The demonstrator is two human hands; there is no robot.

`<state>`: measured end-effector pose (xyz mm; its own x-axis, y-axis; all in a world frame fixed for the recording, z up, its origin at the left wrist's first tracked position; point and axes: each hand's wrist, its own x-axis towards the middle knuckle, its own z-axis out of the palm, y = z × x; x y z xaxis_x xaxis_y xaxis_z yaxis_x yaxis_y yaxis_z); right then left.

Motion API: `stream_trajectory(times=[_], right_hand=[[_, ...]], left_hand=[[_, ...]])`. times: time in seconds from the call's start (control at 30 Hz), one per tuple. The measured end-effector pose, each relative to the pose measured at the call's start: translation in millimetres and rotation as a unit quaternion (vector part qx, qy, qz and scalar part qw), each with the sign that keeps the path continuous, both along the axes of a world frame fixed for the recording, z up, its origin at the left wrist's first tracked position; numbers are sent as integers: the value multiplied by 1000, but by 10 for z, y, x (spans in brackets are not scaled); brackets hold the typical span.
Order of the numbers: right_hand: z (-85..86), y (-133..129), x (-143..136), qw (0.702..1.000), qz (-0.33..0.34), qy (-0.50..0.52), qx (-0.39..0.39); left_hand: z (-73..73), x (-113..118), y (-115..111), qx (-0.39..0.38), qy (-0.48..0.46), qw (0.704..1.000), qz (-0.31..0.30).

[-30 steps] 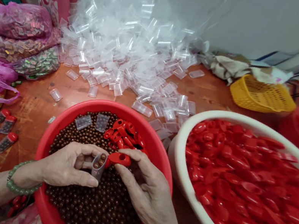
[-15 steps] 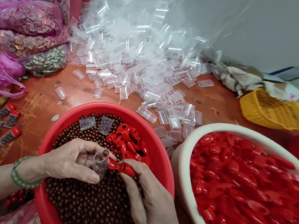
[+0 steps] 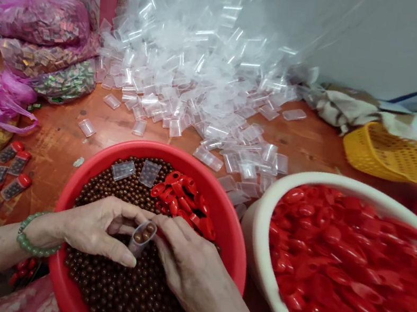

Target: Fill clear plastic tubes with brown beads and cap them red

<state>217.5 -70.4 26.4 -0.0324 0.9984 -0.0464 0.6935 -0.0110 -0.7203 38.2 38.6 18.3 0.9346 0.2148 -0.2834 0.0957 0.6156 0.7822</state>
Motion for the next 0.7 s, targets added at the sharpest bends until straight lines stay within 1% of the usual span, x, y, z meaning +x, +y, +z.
stream_trajectory(times=[0.07,0.1,0.17,0.2,0.27,0.37,0.5,0.57,0.7], right_hand=[[-29,1,14,995,-79,64,10],[-43,-8,22,986,-128,105,20],[-57,-36,27,958,-205,194,52],[-56,-49,23,944,-223,235,68],[-44,-63,2,923,-233,295,87],[-22,-39,-36,908,-231,340,82],[-10,18,-70,891,-245,374,74],[-3,31,-85,887,-256,377,72],[30,45,-123,891,-265,359,80]], left_hand=[[-5,-19,25,10,26,999,17],[-4,-31,37,13,41,999,13],[7,-51,55,15,60,998,-24],[17,-59,62,12,61,997,-46],[39,-65,78,6,53,996,-67],[55,-58,104,3,25,998,-60],[21,-40,119,-55,-19,996,-73],[-6,-32,110,-68,-32,995,-63],[-32,-22,89,-45,-19,998,-36]])
